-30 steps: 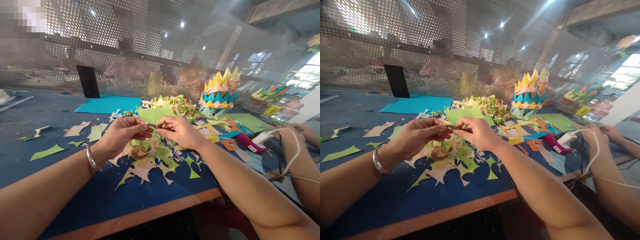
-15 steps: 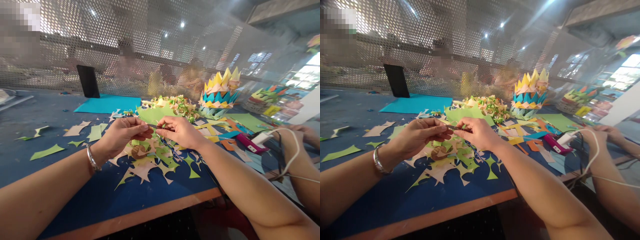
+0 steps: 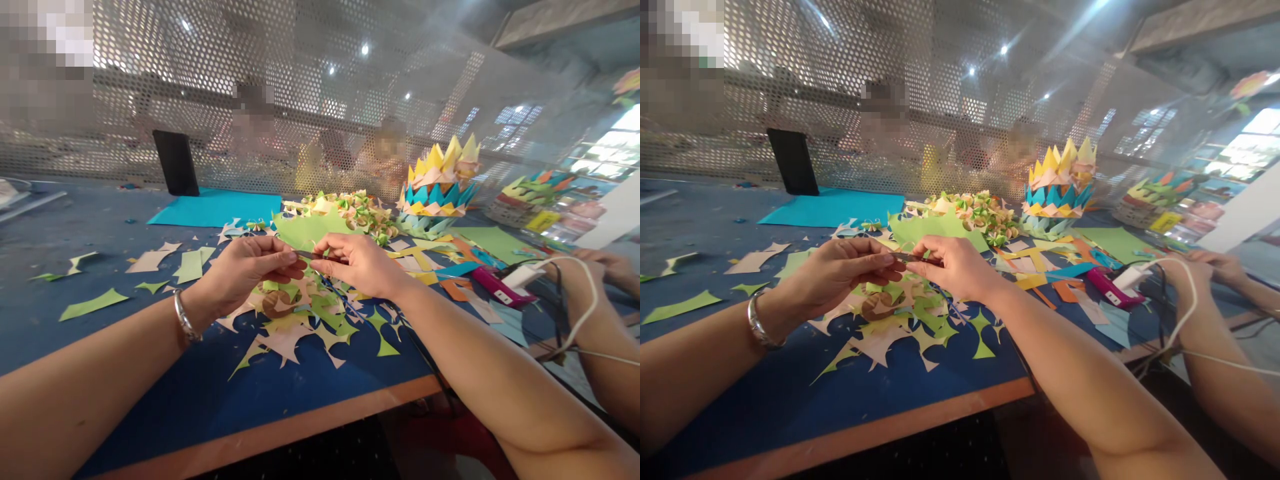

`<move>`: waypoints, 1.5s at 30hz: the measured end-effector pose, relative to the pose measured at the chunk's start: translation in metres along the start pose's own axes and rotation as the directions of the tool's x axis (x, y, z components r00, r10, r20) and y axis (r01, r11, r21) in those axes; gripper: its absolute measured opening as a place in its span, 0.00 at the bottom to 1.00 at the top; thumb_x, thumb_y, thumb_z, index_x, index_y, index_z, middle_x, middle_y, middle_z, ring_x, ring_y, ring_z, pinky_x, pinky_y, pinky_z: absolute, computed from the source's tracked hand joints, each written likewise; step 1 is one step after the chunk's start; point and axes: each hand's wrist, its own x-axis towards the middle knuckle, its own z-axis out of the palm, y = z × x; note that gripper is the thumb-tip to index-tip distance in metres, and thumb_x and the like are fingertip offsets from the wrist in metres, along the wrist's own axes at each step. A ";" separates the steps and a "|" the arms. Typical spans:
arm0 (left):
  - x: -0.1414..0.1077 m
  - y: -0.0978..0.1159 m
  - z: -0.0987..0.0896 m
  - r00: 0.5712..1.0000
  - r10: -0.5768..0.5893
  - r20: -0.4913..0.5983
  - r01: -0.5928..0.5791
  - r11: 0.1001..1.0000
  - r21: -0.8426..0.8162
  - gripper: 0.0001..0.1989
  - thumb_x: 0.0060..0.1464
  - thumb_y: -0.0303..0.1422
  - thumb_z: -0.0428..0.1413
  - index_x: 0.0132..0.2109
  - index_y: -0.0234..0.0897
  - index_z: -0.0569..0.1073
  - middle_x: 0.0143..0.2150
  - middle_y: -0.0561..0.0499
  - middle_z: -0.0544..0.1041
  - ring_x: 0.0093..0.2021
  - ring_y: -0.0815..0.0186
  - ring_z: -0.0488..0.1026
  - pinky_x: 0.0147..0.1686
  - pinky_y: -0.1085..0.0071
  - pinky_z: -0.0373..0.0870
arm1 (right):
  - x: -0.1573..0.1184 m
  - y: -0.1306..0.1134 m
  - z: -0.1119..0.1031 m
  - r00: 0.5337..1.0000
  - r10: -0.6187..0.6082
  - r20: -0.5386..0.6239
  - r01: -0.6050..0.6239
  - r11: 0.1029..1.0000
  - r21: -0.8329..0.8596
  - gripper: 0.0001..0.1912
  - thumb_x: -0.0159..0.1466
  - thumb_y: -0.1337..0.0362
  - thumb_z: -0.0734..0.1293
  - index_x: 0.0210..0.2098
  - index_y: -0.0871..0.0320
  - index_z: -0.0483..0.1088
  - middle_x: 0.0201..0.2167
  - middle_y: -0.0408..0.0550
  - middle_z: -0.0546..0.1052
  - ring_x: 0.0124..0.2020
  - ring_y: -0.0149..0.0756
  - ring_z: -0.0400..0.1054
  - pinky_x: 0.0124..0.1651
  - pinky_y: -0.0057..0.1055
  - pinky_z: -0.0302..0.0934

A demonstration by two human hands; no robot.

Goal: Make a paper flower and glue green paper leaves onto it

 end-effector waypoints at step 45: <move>0.007 0.009 -0.016 0.995 0.095 0.004 -0.081 0.822 0.564 0.13 0.51 0.43 0.59 0.28 0.38 0.77 0.31 0.45 0.84 0.30 0.61 0.80 0.32 0.66 0.74 | -0.002 -0.002 0.000 1.000 -0.019 -0.014 0.018 0.995 -0.096 0.10 0.66 0.56 0.68 0.37 0.56 0.69 0.21 0.38 0.65 0.22 0.28 0.54 0.27 0.31 0.49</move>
